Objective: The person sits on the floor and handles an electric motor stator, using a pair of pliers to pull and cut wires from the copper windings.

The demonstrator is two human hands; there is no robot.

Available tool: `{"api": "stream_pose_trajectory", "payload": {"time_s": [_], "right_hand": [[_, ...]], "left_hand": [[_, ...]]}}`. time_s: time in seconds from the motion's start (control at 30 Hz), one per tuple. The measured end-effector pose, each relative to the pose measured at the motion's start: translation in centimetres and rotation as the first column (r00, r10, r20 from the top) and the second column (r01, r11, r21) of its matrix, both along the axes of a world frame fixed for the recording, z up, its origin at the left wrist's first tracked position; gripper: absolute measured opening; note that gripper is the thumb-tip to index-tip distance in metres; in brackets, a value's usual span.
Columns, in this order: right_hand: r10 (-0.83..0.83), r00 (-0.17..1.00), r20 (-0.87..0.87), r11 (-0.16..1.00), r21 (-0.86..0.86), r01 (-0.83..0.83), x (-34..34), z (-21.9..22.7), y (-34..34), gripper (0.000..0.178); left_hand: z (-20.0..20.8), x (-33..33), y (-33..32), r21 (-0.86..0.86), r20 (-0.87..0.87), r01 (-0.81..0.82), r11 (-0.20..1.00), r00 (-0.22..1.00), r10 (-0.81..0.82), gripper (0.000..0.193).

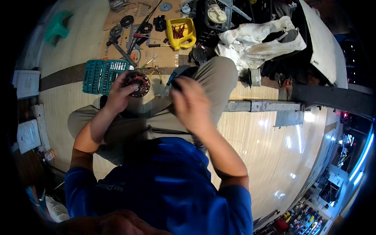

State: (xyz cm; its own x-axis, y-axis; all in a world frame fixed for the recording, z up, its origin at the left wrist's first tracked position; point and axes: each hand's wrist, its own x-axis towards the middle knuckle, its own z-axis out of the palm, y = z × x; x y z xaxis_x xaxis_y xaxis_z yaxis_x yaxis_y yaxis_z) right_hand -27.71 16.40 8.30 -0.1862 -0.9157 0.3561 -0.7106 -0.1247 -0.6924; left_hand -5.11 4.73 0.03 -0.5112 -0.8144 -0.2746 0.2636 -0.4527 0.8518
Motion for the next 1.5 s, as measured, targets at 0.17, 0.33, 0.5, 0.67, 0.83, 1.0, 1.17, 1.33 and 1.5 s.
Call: {"api": "stream_pose_trajectory", "payload": {"time_s": [0.17, 0.33, 0.5, 0.67, 0.83, 1.0, 1.17, 1.33, 1.5], "right_hand": [[0.036, 0.979, 0.201, 0.978, 0.196, -0.076, 6.0, -4.5, -5.2, 0.027], [0.058, 0.991, 0.12, 0.961, 0.263, -0.088, 6.3, -4.9, -4.5, 0.013], [0.162, 0.987, -0.019, 0.974, 0.165, -0.157, 4.3, -4.2, -6.3, 0.013], [0.134, 0.99, 0.053, 0.959, 0.244, -0.143, 2.7, -4.3, -7.3, 0.015], [0.078, 0.992, 0.1, 0.909, 0.401, -0.112, 1.5, -6.9, -5.5, 0.015], [0.205, 0.972, 0.115, 0.909, 0.345, -0.233, 2.8, -5.3, -2.2, 0.01], [0.208, 0.975, 0.072, 0.94, 0.26, -0.22, 2.4, -2.4, -2.1, 0.007], [0.154, 0.983, -0.1, 0.953, 0.278, -0.121, 0.0, 0.2, -3.0, 0.008], [0.026, 0.996, -0.081, 0.973, 0.23, -0.007, -3.0, -0.3, -4.4, 0.011]], "left_hand": [[0.2, 0.2, -0.4, -0.097, 0.057, -0.044, 0.994, 0.997, 0.05, 0.046], [0.7, 1.3, -0.7, -0.155, 0.165, -0.075, 0.985, 0.981, 0.101, 0.048], [1.4, 2.8, -1.4, -0.253, 0.319, 0.092, 0.963, 0.948, -0.007, 0.05], [2.5, 3.1, -1.8, -0.059, 0.249, 0.295, 0.954, 0.929, -0.272, 0.048], [1.4, 2.8, -2.3, 0.099, -0.278, 0.101, 0.99, 0.958, -0.07, 0.04], [0.6, 2.7, -3.2, 0.118, -0.252, -0.286, 0.951, 0.918, 0.307, 0.033], [-0.8, 2.9, -3.6, -0.045, -0.034, -0.293, 0.955, 0.956, 0.292, 0.039], [1.6, 3.4, -4.0, -0.305, 0.426, 0.027, 0.952, 0.898, 0.111, 0.047], [2.5, 4.3, -4.4, -0.179, 0.284, 0.366, 0.913, 0.908, -0.308, 0.053]]}}
